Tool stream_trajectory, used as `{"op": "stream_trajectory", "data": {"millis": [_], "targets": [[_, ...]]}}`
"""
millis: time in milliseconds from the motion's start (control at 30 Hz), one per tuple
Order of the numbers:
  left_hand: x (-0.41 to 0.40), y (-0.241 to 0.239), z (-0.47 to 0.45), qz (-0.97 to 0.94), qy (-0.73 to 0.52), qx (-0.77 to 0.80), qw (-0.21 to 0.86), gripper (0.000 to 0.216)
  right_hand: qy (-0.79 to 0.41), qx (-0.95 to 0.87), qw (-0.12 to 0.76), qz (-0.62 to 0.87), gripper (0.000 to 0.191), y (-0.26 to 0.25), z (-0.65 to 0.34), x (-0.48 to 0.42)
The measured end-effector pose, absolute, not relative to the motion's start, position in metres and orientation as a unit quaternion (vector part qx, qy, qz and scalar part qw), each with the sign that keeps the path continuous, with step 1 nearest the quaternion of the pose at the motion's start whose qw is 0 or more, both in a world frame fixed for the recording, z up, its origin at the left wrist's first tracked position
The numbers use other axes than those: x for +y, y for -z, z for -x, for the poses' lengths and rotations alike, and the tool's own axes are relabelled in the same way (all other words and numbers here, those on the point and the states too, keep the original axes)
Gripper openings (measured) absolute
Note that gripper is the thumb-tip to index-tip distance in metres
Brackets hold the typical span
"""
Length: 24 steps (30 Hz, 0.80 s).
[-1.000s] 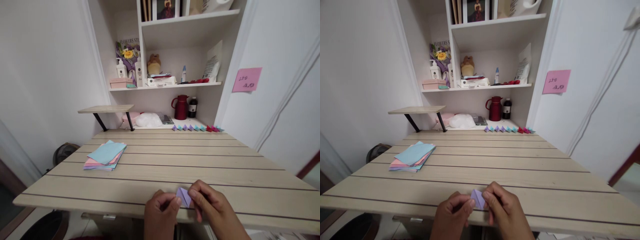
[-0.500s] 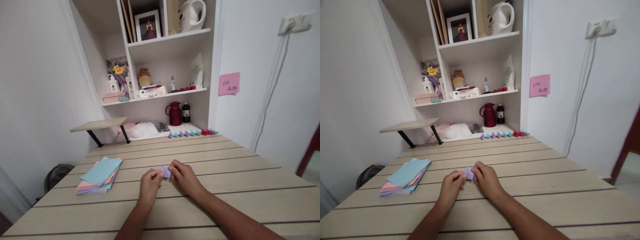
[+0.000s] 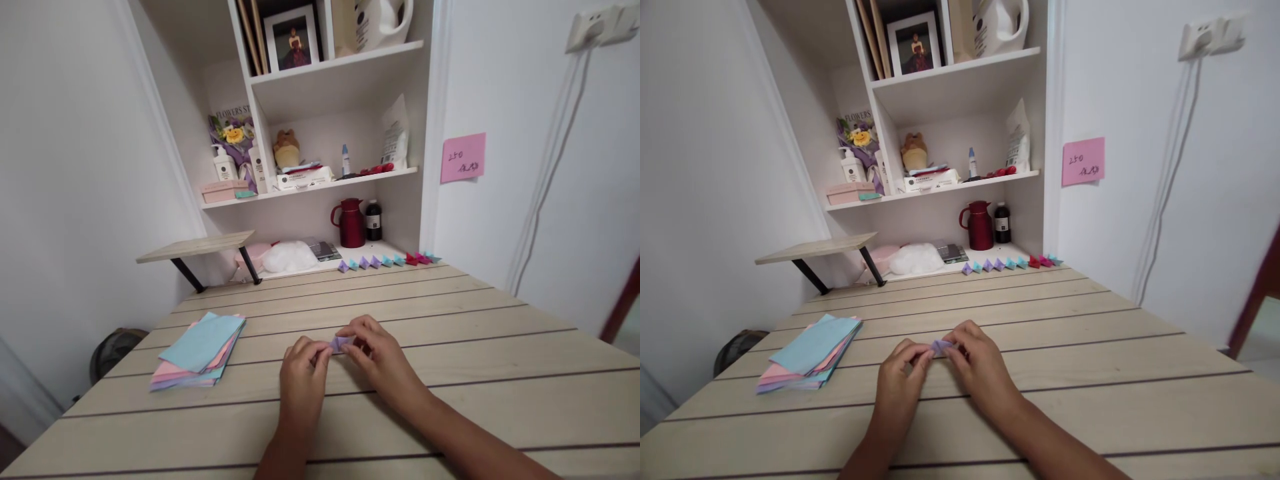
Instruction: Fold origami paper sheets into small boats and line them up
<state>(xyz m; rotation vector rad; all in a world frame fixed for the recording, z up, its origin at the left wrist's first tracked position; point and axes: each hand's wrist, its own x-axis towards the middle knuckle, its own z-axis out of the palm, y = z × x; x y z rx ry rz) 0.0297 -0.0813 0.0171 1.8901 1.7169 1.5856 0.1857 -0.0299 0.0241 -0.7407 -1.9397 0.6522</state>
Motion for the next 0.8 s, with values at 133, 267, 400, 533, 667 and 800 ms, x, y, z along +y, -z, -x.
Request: {"op": "stream_trajectory", "data": {"millis": [133,267,400,533,667,800], "targets": [[-0.0833,-0.0170,-0.0301,-0.645,-0.492,0.585,0.000,0.015,-0.286,-0.763,0.492,0.306,0.017,-0.0233,-0.1866,-0.0283],[-0.0814,-0.0158,-0.0309,-0.642,-0.470,0.606,-0.005,0.013,-0.281,-0.774,0.484,0.295,0.010,-0.0240,-0.1875,-0.0268],[-0.0784,-0.0139,-0.0334,-0.635,-0.484,0.602,0.025,0.018,-0.293,-0.773,0.475,0.300,0.015,-0.0242,-0.1874,-0.0254],[-0.0771,-0.0141,-0.0334,-0.602,-0.531,0.597,0.016,0.032,-0.315,-0.770,0.465,0.302,0.015,-0.0253,-0.1870,-0.0248],[-0.0788,-0.0176,-0.0318,-0.605,-0.544,0.581,0.029,0.019,-0.326,-0.768,0.456,0.309,0.014,-0.0253,-0.1866,-0.0239],[-0.0808,-0.0209,-0.0337,-0.622,-0.532,0.574,0.028,0.015,-0.314,-0.781,0.446,0.305,0.015,-0.0235,-0.1858,-0.0241]]}}
